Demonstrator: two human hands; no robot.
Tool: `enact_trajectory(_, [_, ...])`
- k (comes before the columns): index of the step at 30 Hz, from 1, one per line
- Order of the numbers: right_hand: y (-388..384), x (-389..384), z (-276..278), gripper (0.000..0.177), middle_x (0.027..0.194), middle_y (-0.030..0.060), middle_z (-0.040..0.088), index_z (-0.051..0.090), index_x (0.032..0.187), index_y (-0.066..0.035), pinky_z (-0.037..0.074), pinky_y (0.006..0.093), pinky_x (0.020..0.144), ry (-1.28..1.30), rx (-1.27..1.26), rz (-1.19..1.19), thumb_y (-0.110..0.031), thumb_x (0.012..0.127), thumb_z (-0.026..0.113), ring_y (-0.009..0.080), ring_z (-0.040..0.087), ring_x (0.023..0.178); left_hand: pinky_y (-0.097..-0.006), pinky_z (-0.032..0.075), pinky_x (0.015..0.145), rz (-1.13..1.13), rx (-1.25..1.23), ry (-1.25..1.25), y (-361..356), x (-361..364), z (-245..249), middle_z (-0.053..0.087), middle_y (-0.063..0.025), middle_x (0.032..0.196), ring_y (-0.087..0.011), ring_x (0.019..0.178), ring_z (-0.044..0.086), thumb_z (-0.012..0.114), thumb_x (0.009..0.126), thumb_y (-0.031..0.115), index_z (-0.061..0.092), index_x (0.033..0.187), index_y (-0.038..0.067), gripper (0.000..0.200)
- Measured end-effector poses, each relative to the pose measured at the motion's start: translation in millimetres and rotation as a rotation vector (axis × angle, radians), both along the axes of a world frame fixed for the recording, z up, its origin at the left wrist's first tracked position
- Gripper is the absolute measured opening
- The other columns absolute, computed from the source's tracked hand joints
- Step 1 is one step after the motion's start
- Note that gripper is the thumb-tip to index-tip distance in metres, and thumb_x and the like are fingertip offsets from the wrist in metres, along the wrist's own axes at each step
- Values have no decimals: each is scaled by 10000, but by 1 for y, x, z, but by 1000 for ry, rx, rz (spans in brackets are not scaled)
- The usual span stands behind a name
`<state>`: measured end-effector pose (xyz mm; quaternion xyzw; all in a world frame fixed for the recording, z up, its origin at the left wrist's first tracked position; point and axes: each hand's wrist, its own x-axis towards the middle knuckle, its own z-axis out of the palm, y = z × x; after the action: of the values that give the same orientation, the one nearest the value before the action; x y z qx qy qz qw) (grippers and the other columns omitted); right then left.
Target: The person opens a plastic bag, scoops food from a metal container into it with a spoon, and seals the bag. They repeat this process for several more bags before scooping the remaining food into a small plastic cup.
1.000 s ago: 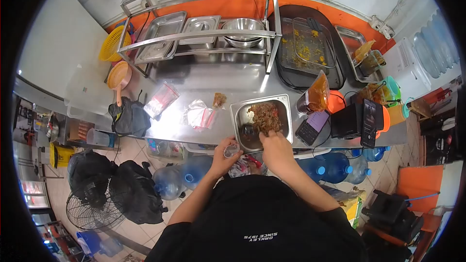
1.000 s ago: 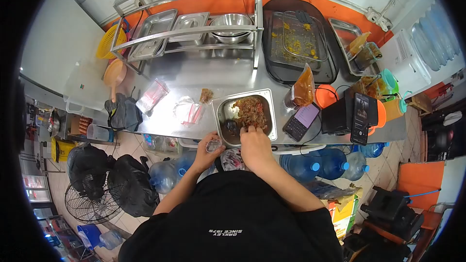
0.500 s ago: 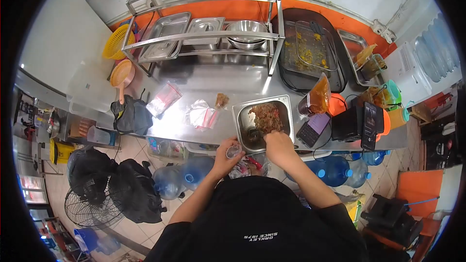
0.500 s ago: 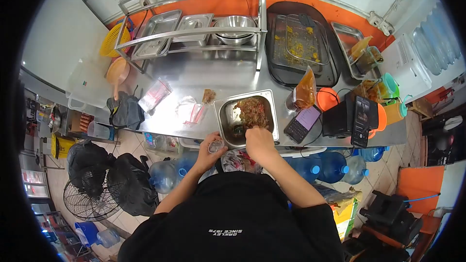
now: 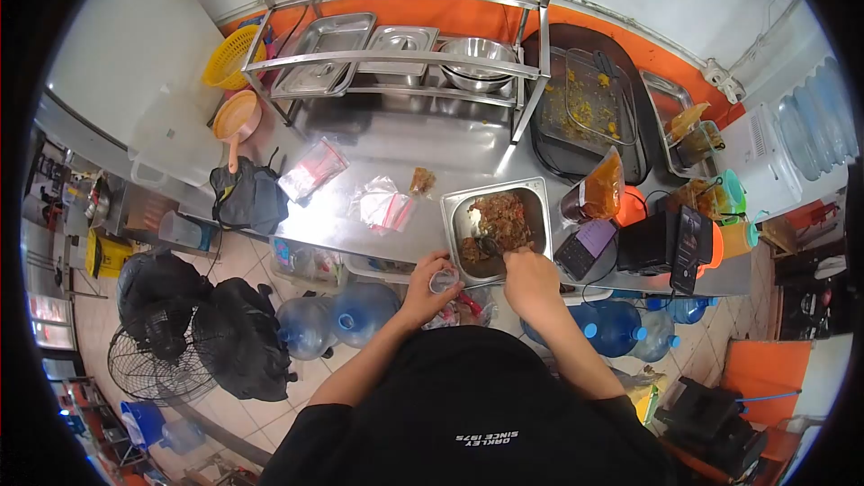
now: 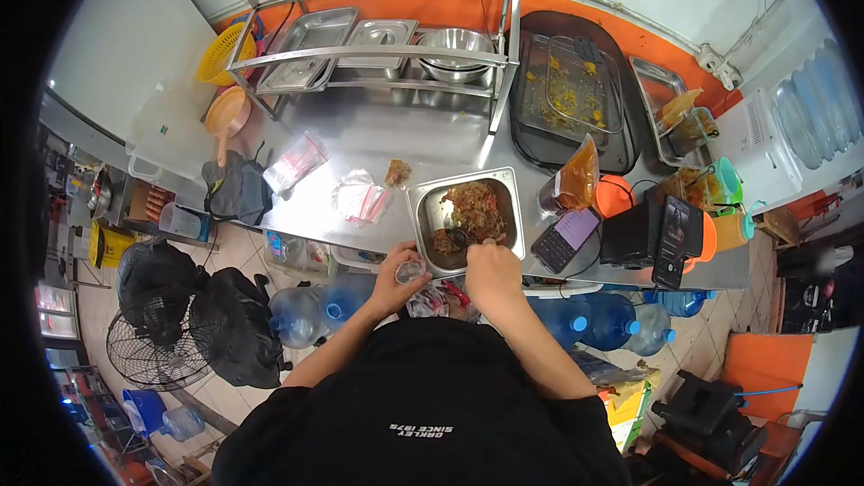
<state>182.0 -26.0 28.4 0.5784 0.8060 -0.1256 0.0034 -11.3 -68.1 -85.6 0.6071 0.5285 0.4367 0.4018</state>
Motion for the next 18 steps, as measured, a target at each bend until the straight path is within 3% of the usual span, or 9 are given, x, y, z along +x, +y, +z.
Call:
enact_trajectory(5, [14,7,-13,119,844,194,645,669,751,-16,540,414,661,-115,34,-75,-73,774,566,328,671,784,-413,381,980,-26,11,24,-2,0,-1,530,-195,1227,-361,1163,483,747,718,160,593,907,41,271])
enact_trajectory(10, [10,-2,-26,132,817,197,631,662,763,3,524,427,703,44,-64,76,-46,765,540,363,645,755,-421,379,981,-29,25,17,-2,1,-1,528,-193,1224,-363,1155,482,753,708,158,586,906,39,285])
enact_trajectory(13, [14,-4,-24,129,832,200,632,661,763,7,521,432,711,103,51,-21,-49,757,545,355,645,791,-420,379,980,-27,40,14,-1,1,-3,523,-193,1231,-365,1159,478,755,704,158,582,907,38,293])
enact_trajectory(18, [11,-4,-26,129,834,200,630,670,773,-3,519,435,710,69,61,57,-48,745,552,346,639,830,-397,379,974,-28,40,33,-2,1,1,516,-185,1223,-344,1152,484,755,711,149,567,901,30,293])
